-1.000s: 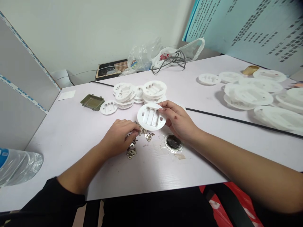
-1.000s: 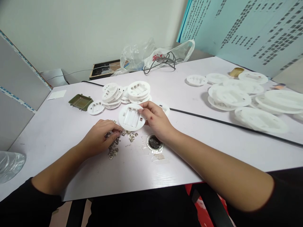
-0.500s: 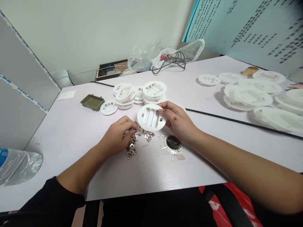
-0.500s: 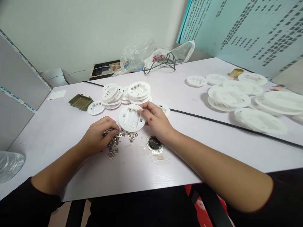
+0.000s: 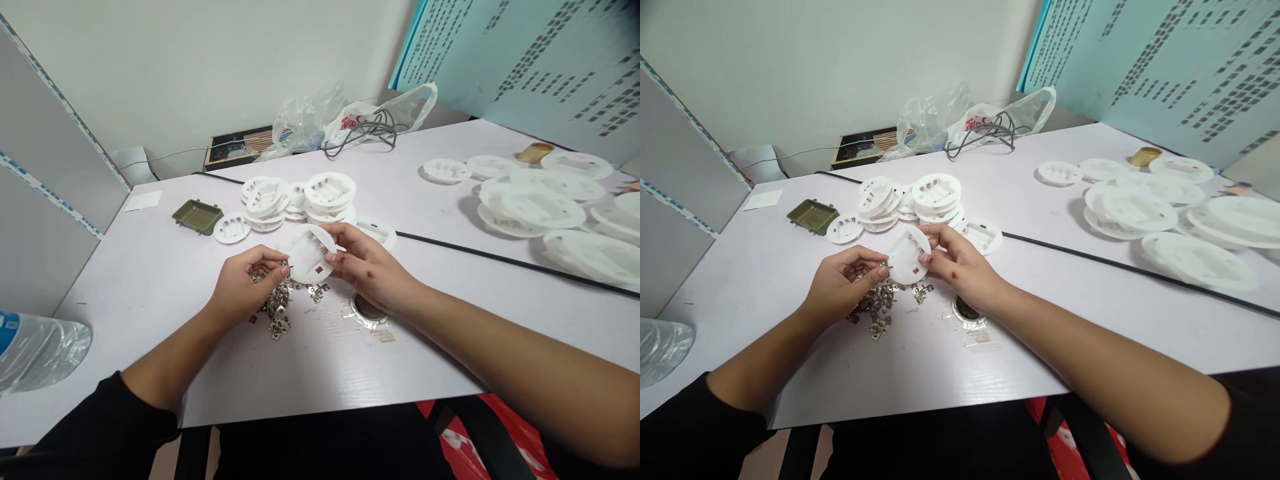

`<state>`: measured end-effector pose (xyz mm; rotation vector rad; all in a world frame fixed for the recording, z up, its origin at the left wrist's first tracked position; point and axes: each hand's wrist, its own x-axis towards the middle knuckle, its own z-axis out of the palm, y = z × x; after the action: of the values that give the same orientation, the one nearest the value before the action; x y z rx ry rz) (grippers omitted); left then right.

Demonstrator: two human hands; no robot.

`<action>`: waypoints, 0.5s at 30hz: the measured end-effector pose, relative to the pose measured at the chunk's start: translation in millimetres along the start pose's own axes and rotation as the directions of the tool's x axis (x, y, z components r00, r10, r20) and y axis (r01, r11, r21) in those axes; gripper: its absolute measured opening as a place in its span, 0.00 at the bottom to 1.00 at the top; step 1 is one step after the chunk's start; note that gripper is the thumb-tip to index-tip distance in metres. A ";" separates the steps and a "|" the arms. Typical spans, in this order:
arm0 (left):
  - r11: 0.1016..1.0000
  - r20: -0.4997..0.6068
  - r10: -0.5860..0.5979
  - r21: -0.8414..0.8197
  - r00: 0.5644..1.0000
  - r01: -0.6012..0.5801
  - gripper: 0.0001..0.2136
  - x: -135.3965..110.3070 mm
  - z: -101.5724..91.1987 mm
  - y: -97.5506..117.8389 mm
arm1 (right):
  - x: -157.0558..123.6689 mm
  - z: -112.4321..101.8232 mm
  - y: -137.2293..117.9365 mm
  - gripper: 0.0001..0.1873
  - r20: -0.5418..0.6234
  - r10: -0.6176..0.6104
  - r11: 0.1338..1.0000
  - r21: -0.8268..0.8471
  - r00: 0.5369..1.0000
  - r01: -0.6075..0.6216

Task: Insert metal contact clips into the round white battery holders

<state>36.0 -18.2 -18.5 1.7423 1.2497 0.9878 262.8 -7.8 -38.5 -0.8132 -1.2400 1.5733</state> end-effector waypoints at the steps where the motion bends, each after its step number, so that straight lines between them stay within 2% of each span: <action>1: 1.000 -0.003 -0.016 -0.009 1.000 0.016 0.10 0.0 -0.1 0.3 | -0.3 -0.5 1.2 0.21 0.009 -0.010 1.000 -0.013 1.000 0.010; 5: 0.999 -0.004 -0.044 -0.020 0.999 0.044 0.11 0.0 0.0 0.5 | -1.5 -0.5 4.2 0.25 0.036 -0.052 0.996 -0.064 0.998 0.054; 11: 0.998 0.004 -0.053 -0.046 0.999 0.053 0.10 -1.3 3.8 -0.3 | -4.0 4.2 1.5 0.25 0.042 -0.088 0.994 -0.063 0.995 0.091; 15: 0.998 -0.042 -0.057 -0.003 0.997 0.057 0.09 -1.9 4.8 1.8 | -6.0 6.2 -1.1 0.25 0.048 -0.097 0.990 -0.096 0.994 0.102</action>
<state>40.5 -21.1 -19.1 1.6826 1.3175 0.9964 259.5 -15.5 -36.2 -0.7704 -1.3770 1.4661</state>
